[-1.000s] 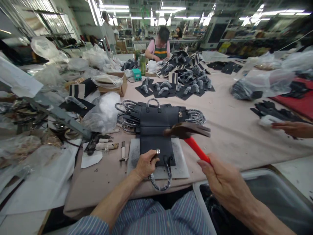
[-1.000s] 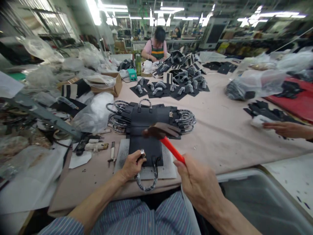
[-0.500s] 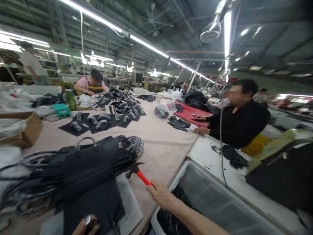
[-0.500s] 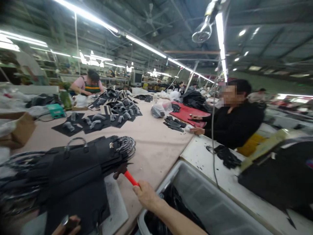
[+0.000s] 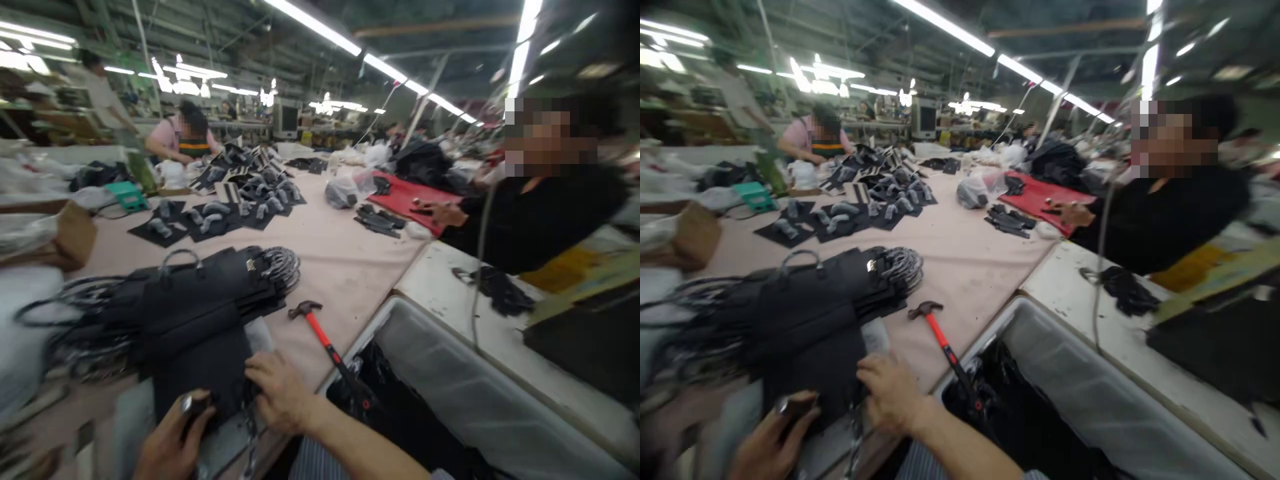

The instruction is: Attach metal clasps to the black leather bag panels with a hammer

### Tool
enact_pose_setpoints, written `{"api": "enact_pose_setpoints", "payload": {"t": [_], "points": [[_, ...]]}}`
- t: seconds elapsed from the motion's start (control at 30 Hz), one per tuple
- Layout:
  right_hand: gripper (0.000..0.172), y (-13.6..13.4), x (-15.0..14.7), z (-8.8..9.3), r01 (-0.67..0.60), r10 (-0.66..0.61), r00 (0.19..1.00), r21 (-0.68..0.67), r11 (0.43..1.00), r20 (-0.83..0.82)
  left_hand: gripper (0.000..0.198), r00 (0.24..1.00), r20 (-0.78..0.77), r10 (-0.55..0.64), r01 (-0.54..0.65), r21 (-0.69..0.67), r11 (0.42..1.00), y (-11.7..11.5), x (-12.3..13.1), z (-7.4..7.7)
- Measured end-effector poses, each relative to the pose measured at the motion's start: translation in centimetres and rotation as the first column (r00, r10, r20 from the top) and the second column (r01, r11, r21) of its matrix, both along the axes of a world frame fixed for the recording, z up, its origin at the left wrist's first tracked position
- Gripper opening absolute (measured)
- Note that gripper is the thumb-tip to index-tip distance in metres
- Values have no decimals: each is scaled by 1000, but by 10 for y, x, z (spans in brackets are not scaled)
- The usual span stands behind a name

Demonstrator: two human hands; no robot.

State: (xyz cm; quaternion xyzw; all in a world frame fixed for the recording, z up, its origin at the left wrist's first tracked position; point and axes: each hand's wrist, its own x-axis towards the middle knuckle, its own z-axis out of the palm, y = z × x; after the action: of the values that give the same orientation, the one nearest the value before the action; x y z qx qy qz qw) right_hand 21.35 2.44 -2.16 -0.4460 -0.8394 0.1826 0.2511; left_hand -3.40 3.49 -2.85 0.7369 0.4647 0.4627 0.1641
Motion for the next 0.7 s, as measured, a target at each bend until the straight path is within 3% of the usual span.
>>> {"api": "enact_pose_setpoints", "payload": {"t": [0.1, 0.23, 0.37, 0.53, 0.63, 0.7], "points": [[49, -6, -4, 1, 61, -62, 998, -40, 997, -28, 17, 995, -86, 47, -59, -139, 989, -14, 0, 11], [45, 1, -2, -9, 57, -59, 996, -42, 998, -67, 14, 984, 28, 175, -159, -293, 943, -17, 4, 11], [43, -1, -3, -11, 73, -74, 995, -21, 997, -61, 13, 982, 74, 175, -146, -292, 945, -21, 4, 15], [41, -1, -3, -8, 94, -95, 995, -6, 996, -41, 12, 1000, 29, 3, 1, -152, 988, -25, 1, 8], [41, 0, -3, -8, 88, -88, 995, -2, 996, -40, 12, 978, 116, 171, -144, -212, 967, -25, 2, 1], [41, 0, -2, -9, 87, -87, 995, -4, 996, -46, 13, 965, 141, 223, -180, -267, 947, -25, 3, 0]]}}
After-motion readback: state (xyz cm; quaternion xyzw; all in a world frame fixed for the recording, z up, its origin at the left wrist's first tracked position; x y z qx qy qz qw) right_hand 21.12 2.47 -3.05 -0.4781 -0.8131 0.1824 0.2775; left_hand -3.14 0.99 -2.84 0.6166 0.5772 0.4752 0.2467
